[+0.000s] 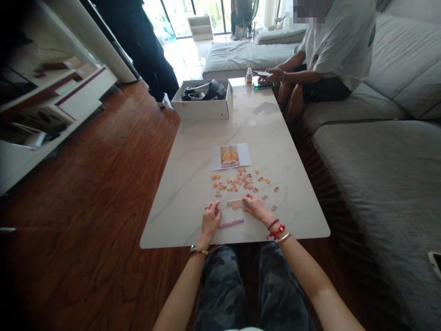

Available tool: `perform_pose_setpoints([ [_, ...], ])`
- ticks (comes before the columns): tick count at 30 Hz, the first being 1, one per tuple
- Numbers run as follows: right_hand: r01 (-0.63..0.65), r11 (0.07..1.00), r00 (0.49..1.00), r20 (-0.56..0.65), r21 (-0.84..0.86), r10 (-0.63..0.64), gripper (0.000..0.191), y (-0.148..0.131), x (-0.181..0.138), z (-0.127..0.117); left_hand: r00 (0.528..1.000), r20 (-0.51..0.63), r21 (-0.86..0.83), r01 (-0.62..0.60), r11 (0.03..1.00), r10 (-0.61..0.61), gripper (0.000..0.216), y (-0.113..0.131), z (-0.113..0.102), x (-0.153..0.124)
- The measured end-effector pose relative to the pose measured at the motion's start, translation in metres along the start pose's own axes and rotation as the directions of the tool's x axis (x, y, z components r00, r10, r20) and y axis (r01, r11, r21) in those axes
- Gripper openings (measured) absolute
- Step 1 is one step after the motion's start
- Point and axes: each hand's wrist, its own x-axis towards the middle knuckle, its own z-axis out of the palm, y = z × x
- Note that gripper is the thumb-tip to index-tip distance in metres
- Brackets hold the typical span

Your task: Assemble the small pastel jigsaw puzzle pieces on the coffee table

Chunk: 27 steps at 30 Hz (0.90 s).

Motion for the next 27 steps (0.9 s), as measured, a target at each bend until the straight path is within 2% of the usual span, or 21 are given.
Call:
perform_pose_setpoints([
  [3, -0.001, 0.999, 1.000, 0.000, 0.032, 0.001, 0.034, 0.006, -0.002, -0.003, 1.000, 0.018, -0.005, -0.018, 1.000, 0.018, 0.036, 0.002, 0.000, -0.001],
  [10, -0.037, 0.995, 0.995, -0.091, 0.089, 0.046, 0.045, 0.011, -0.008, -0.001, 0.999, 0.038, 0.058, -0.025, 0.998, 0.023, 0.034, 0.010, 0.002, -0.001],
  [27, -0.005, 0.995, 0.997, -0.081, 0.098, 0.013, 0.042, 0.011, -0.005, -0.002, 0.998, 0.064, 0.099, -0.030, 0.995, 0.024, 0.035, 0.012, 0.001, -0.001],
])
